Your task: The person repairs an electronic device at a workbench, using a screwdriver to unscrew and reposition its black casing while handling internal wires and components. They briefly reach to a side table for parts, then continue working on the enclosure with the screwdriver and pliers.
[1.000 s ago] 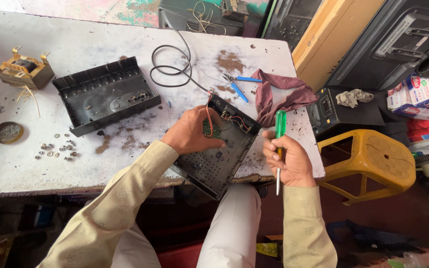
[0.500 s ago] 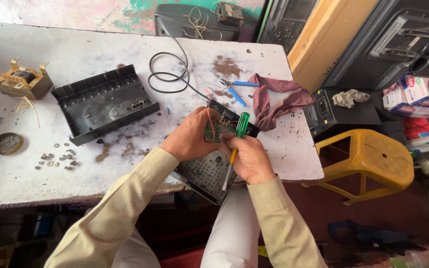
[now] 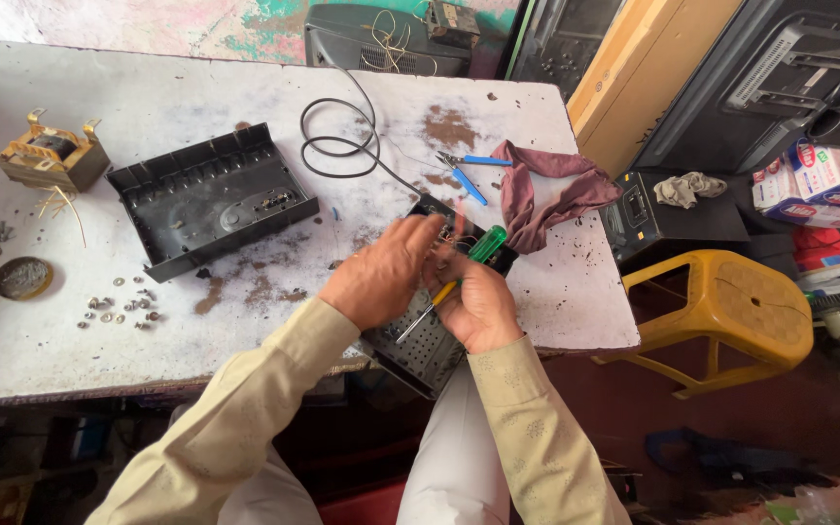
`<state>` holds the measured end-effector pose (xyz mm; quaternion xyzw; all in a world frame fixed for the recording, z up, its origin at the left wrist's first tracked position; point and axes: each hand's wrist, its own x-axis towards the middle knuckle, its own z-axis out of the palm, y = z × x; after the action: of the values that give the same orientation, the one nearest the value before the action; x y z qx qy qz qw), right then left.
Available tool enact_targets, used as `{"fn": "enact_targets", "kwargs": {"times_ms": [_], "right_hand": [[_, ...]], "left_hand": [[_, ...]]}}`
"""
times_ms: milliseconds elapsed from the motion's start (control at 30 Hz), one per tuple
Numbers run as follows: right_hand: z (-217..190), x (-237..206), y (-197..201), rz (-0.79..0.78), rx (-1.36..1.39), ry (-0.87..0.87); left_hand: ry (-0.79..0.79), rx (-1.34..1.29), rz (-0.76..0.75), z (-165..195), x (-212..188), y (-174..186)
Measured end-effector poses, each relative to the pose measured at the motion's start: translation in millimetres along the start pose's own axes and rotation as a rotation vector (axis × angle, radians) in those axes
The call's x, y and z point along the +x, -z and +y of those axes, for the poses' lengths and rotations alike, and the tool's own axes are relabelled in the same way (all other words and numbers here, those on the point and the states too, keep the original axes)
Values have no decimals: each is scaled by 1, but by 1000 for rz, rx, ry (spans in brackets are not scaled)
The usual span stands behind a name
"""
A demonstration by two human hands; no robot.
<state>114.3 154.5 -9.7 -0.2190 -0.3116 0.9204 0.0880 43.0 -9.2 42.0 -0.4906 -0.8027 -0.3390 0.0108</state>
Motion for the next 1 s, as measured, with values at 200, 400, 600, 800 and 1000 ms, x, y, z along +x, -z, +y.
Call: {"fn": "enact_targets", "kwargs": {"times_ms": [200, 400, 600, 800, 1000], "right_hand": [[-16, -19, 4, 99, -21, 0], [-64, -58, 0, 54, -131, 43], [-97, -72, -76, -116, -625, 65], [-19, -60, -211, -632, -1274, -202], [141, -30, -272, -892, -2034, 188]], "left_hand": [[-29, -340, 212, -34, 7, -4], [17, -356, 219, -39, 0, 1], [129, -233, 219, -21, -8, -13], [197, 216, 480, 14, -28, -52], [442, 295, 786, 33, -13, -46]]}}
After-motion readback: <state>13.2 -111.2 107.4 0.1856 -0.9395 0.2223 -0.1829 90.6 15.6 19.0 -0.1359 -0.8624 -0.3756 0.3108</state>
